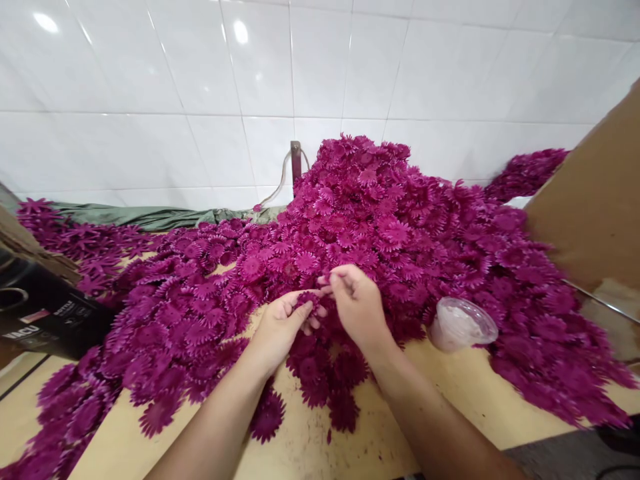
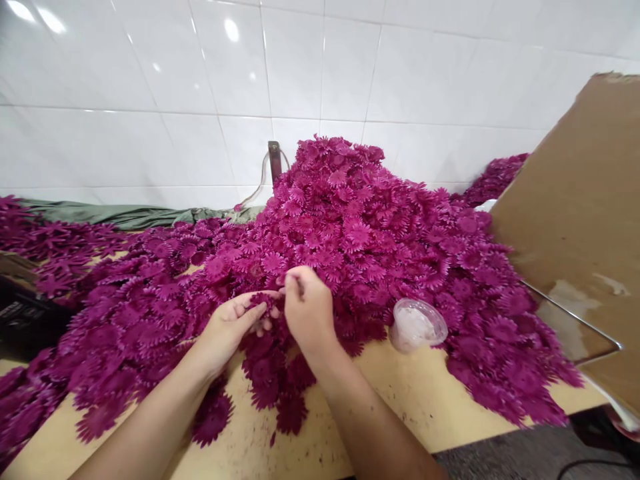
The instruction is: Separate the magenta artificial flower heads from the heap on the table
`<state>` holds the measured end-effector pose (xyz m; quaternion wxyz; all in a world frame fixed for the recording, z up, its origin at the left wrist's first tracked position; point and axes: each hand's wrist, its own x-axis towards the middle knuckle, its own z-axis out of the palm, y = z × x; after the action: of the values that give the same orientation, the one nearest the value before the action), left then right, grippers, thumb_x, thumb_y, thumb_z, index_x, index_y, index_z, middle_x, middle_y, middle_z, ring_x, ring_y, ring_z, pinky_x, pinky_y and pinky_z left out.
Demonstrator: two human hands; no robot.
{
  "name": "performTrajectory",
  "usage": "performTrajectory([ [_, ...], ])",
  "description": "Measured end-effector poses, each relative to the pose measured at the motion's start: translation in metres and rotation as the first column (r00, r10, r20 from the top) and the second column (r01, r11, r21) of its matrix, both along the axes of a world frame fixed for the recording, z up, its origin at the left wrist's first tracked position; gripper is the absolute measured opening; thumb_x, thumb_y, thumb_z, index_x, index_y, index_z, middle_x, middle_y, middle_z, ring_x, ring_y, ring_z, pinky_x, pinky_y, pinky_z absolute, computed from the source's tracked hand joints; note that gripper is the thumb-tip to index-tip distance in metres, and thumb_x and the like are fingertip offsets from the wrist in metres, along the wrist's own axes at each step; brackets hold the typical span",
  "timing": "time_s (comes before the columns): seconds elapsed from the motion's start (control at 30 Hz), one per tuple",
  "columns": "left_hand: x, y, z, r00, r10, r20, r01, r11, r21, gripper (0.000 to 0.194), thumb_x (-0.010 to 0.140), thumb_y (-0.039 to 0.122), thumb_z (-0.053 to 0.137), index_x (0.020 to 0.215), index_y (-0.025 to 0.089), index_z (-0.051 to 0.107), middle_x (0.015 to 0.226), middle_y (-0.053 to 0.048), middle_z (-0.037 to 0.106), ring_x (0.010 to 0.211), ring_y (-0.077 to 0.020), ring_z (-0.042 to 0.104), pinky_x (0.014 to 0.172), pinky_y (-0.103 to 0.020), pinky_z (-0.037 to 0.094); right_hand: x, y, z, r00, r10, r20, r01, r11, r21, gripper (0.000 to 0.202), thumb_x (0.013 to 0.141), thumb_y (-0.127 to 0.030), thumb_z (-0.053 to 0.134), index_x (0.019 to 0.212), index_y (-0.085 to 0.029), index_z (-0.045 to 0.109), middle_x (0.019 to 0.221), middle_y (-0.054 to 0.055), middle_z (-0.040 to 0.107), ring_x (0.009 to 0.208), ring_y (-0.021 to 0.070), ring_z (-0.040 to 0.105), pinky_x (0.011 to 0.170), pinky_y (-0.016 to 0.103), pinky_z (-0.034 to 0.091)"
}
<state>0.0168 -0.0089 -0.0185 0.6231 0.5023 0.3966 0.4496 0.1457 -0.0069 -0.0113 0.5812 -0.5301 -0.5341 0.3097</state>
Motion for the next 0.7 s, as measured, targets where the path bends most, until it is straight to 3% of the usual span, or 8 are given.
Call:
performTrajectory([
  [0.07, -0.002, 0.001, 0.0, 0.998, 0.057, -0.007, -0.057, 0.998, -0.006, 0.033, 0.06, 0.035, 0.068, 0.085, 0.014, 0.061, 0.06, -0.001, 0.065, 0.046, -0.0083, 0.052, 0.043, -0.019, 0.037, 0.01, 0.007, 0.0, 0.99, -0.08, -0.112, 0.081, 0.997, 0.008, 0.008, 0.077, -0.026, 0.044, 0.076, -0.019, 0.048, 0.072, 0.002, 0.062, 0.062, 0.013, 0.061, 0.062, 0.028, 0.05],
  [0.13, -0.003, 0.002, 0.0, 0.996, 0.094, -0.014, -0.093, 0.996, 0.005, 0.031, 0.061, 0.035, 0.066, 0.083, 0.014, 0.058, 0.058, 0.0, 0.065, 0.042, -0.0081, 0.051, 0.041, -0.019, 0.036, 0.019, 0.013, 0.0, 0.985, -0.12, -0.122, 0.124, 0.992, 0.032, 0.009, 0.075, -0.024, 0.045, 0.082, -0.018, 0.048, 0.082, 0.006, 0.063, 0.069, 0.0145, 0.062, 0.067, 0.032, 0.051],
  [0.27, -0.002, 0.002, -0.002, 0.994, 0.082, -0.071, -0.079, 0.996, 0.042, 0.028, 0.062, 0.04, 0.065, 0.061, 0.017, 0.05, 0.045, 0.003, 0.058, 0.037, -0.0071, 0.047, 0.04, -0.018, 0.034, 0.027, 0.011, 0.0, 0.965, -0.21, 0.156, 0.183, 0.969, 0.167, 0.036, 0.069, -0.02, 0.052, 0.105, -0.016, 0.051, 0.117, 0.015, 0.051, 0.105, 0.0225, 0.052, 0.087, 0.042, 0.044],
  [0.33, -0.002, 0.003, -0.004, 0.993, 0.062, -0.103, -0.056, 0.997, 0.061, 0.032, 0.061, 0.044, 0.064, 0.056, 0.017, 0.047, 0.041, 0.004, 0.054, 0.035, -0.0059, 0.043, 0.039, -0.018, 0.032, 0.021, 0.004, 0.003, 0.93, -0.223, 0.292, 0.161, 0.962, 0.221, 0.038, 0.071, -0.023, 0.053, 0.108, -0.015, 0.053, 0.123, 0.016, 0.049, 0.115, 0.025, 0.044, 0.094, 0.045, 0.037],
  [0.43, -0.002, 0.003, -0.006, 0.991, 0.071, -0.11, -0.065, 0.996, 0.061, 0.038, 0.061, 0.049, 0.064, 0.053, 0.018, 0.043, 0.034, 0.009, 0.041, 0.031, -0.0032, 0.031, 0.036, -0.017, 0.023, 0.006, -0.009, 0.006, 0.928, -0.018, 0.373, -0.033, 0.991, 0.13, 0.025, 0.076, -0.029, 0.052, 0.096, -0.016, 0.061, 0.103, 0.011, 0.063, 0.101, 0.0224, 0.055, 0.091, 0.041, 0.041],
  [0.53, -0.003, 0.003, -0.007, 0.991, 0.087, -0.102, -0.084, 0.996, 0.033, 0.043, 0.061, 0.055, 0.061, 0.051, 0.018, 0.042, 0.033, 0.011, 0.031, 0.031, -0.0027, 0.022, 0.035, -0.017, 0.015, -0.009, -0.016, 0.005, 0.927, 0.256, 0.273, -0.25, 0.967, -0.057, 0.017, 0.076, -0.028, 0.054, 0.087, -0.018, 0.062, 0.085, 0.006, 0.067, 0.079, 0.017, 0.063, 0.076, 0.034, 0.049],
  [0.7, -0.002, 0.001, -0.005, 0.992, 0.072, -0.101, -0.07, 0.997, 0.015, 0.051, 0.065, 0.065, 0.05, 0.046, 0.018, 0.045, 0.034, 0.005, 0.042, 0.034, -0.0063, 0.034, 0.039, -0.02, 0.028, -0.014, -0.012, 0.0, 0.917, 0.398, 0.035, -0.388, 0.909, -0.153, 0.013, 0.069, -0.014, 0.055, 0.081, -0.017, 0.056, 0.065, -0.002, 0.063, 0.06, 0.0124, 0.062, 0.064, 0.028, 0.051],
])
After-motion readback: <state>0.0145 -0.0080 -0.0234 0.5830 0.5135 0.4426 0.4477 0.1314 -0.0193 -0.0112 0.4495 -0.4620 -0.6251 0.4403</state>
